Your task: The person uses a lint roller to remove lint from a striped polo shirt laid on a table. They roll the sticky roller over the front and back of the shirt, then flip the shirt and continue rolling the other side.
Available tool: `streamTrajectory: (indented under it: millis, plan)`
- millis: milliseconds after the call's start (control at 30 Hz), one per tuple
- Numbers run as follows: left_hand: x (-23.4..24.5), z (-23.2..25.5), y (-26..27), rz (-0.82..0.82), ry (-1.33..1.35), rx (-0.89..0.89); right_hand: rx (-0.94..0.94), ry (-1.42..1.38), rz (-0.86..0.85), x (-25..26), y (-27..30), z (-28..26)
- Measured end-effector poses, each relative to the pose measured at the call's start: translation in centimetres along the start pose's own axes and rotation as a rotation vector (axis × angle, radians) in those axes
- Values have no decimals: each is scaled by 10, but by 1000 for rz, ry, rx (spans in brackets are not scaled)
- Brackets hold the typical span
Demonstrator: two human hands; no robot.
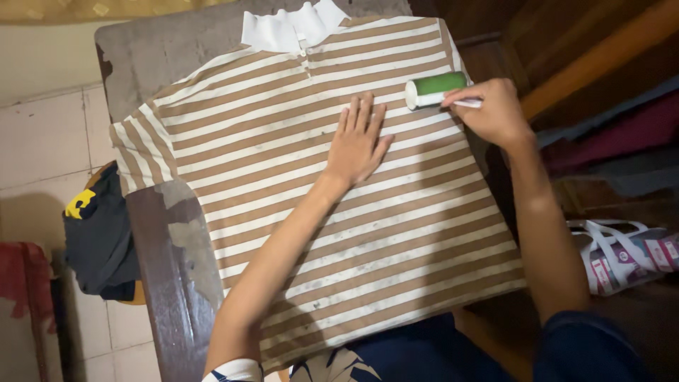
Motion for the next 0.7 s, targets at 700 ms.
streamTrajectory:
  millis: [700]
  plan:
    - [8,89,82,-218,-4,-143,-325,235,-287,34,174,-11]
Point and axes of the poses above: each hand's wrist, its own y-axis away from the middle knuckle, its own x-axis out of the back of the hand, z = x × y, the point moved 2 cm from there along -y, towards the middle knuckle, and after that the axes turned 6 degrees about -x, right-handed, at the moved point
